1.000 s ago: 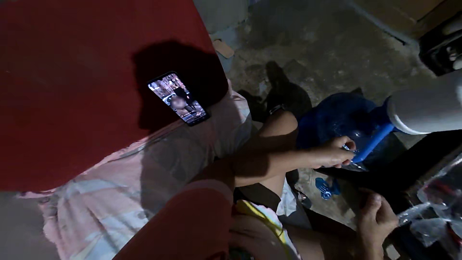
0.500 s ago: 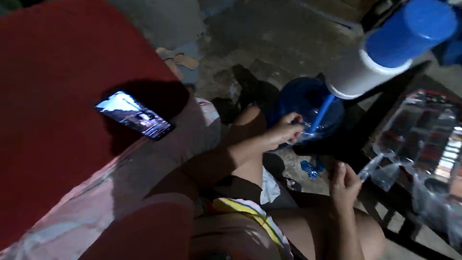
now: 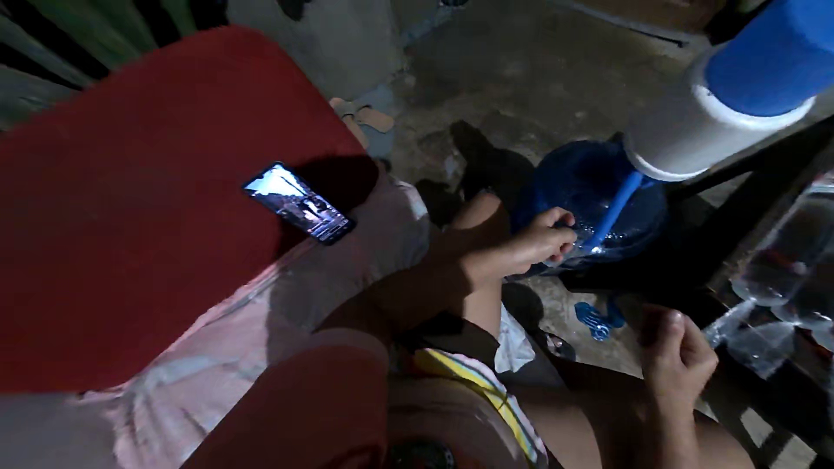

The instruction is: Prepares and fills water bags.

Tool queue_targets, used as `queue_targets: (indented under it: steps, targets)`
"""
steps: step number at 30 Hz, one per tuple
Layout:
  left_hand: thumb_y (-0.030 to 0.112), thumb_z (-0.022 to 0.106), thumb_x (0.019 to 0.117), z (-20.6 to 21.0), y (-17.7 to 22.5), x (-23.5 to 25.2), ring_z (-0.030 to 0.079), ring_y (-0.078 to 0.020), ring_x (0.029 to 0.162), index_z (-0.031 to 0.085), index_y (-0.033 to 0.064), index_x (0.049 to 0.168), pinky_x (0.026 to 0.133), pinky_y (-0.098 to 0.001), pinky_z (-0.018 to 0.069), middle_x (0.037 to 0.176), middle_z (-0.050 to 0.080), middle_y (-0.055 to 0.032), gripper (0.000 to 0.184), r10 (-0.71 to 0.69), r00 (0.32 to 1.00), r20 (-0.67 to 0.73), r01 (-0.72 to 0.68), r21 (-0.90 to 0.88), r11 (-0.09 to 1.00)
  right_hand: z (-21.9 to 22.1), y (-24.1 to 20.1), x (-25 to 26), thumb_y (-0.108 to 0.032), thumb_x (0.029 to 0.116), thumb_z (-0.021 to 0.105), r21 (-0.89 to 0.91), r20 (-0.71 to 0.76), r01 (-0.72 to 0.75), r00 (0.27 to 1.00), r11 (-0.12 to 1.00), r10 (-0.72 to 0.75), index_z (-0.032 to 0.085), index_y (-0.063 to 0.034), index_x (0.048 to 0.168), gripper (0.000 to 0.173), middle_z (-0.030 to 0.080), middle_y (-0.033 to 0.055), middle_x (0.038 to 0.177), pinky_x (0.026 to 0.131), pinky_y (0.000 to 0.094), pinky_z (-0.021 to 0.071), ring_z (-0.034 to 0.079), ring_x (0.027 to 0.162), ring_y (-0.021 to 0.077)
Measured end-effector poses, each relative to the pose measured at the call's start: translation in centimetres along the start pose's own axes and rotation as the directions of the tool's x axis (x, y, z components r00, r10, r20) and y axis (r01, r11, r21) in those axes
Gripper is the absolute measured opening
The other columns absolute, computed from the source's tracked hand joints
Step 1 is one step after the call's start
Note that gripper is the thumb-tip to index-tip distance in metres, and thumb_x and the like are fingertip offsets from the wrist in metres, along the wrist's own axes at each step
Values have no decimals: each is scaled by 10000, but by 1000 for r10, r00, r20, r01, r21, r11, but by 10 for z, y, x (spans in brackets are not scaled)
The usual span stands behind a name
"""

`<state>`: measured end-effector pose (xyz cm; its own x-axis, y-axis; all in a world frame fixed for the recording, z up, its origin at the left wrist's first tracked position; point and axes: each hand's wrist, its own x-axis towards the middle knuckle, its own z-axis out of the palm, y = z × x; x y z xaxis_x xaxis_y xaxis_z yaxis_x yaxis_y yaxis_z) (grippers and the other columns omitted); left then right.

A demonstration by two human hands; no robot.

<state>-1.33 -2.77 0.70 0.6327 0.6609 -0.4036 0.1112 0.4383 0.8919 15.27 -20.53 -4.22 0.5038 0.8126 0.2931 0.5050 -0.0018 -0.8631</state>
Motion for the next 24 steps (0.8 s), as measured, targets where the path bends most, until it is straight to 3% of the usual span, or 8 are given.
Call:
queue_targets:
  steps: [24]
  targets:
    - [20, 467, 1054, 3, -8, -4, 489, -56, 651, 464, 6, 1243, 648, -199, 459, 796, 472, -14, 189, -33, 999, 5, 33, 18, 999, 0, 0, 0, -112, 1060, 414, -17, -23, -2, 1000, 1000, 1, 650, 120, 934, 354, 568, -62, 745, 633, 38, 429, 496, 658, -158]
